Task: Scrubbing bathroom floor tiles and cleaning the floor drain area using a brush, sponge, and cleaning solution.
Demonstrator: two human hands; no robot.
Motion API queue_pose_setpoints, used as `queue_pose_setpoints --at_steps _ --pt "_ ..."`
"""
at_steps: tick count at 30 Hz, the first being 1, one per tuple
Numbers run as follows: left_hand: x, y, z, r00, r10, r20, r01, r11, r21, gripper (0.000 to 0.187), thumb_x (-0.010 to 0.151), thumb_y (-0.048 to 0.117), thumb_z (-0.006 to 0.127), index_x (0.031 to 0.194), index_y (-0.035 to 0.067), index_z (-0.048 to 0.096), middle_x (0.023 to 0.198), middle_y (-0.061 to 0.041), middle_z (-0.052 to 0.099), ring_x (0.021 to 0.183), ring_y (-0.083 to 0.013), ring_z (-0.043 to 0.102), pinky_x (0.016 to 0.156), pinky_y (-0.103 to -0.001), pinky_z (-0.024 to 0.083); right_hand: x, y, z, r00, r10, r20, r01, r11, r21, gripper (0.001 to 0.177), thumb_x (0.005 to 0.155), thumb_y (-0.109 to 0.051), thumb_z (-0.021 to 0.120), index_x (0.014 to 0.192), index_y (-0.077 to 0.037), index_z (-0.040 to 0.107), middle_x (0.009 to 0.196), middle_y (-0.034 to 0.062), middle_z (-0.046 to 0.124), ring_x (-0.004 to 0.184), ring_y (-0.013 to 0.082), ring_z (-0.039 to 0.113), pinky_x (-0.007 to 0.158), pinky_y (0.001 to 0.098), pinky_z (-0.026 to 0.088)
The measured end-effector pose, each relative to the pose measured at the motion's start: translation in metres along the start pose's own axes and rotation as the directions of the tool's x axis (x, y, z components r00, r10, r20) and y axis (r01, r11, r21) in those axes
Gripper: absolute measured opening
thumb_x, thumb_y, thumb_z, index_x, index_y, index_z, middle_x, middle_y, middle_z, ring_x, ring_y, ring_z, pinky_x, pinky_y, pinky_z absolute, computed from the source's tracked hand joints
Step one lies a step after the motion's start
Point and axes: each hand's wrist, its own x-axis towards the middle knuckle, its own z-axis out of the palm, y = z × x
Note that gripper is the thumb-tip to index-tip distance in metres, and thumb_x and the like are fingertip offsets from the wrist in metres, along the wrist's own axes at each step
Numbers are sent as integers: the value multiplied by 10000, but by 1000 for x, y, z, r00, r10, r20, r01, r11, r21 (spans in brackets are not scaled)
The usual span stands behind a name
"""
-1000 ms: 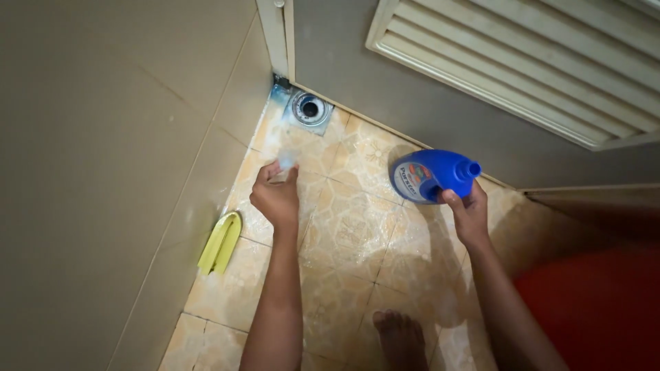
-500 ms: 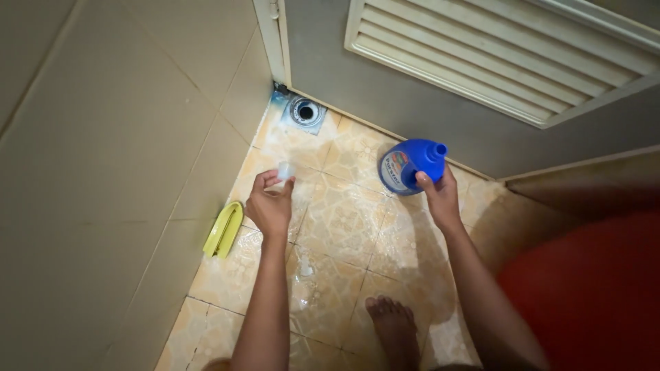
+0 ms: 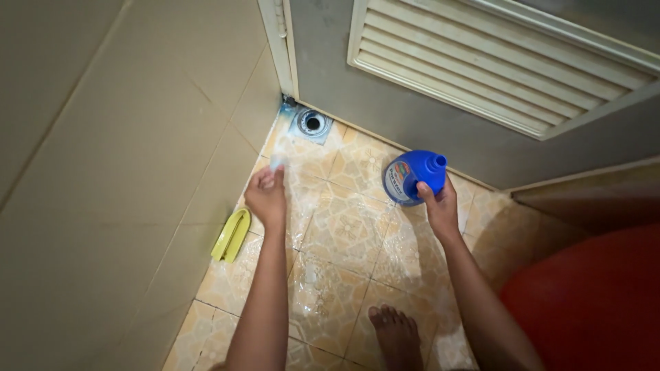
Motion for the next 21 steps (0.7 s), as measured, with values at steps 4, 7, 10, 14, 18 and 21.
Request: queue_pose_setpoints --at_steps 4,7,10,14,18,21 --pt "63 6 72 979 197 -50 -200 978 -53 338 846 229 875 1029 -20 736 928 -138 783 832 -192 754 780 -306 590 0 1 -2 1000 -11 4 11 1000 -23 570 974 -368 707 1401 -30 539 1257 48 657 1150 148 619 1006 321 500" --pt "103 38 115 992 85 -89 -82 996 46 314 832 267 862 986 14 758 899 -118 795 804 -194 768 767 -320 587 0 5 -5 1000 16 6 -15 999 -41 589 967 -387 711 1401 -28 540 1265 60 659 1160 162 626 1008 337 509" --pt "105 32 130 987 -34 -160 63 982 178 307 802 296 871 951 44 777 880 -100 801 780 -206 767 752 -340 577 -1 6 -5 999 39 6 -39 999 -28 598 959 -403 715 1394 -30 544 1248 58 664 1138 160 636 983 339 523" --pt "75 0 114 988 40 -148 -11 982 189 320 782 278 877 980 48 773 876 -96 800 790 -210 767 759 -351 573 4 4 1 999 32 5 -32 999 -15 609 954 -414 713 1396 -31 541 1246 57 669 1131 157 645 975 336 535" --pt "37 -19 85 995 97 -36 -91 987 130 319 798 219 870 1034 36 758 896 -93 786 794 -187 748 746 -330 568 -2 10 -1 1000 2 -13 -3 1000 -19 622 967 -411 727 1402 -6 542 1252 68 667 1136 157 637 994 330 525" --pt "30 -4 74 994 96 52 -98 994 42 312 810 190 862 1057 36 750 897 -67 764 747 -130 697 696 -280 550 6 2 7 999 -36 9 36 999 -23 643 963 -408 738 1413 5 535 1265 75 663 1149 163 635 1014 331 516"
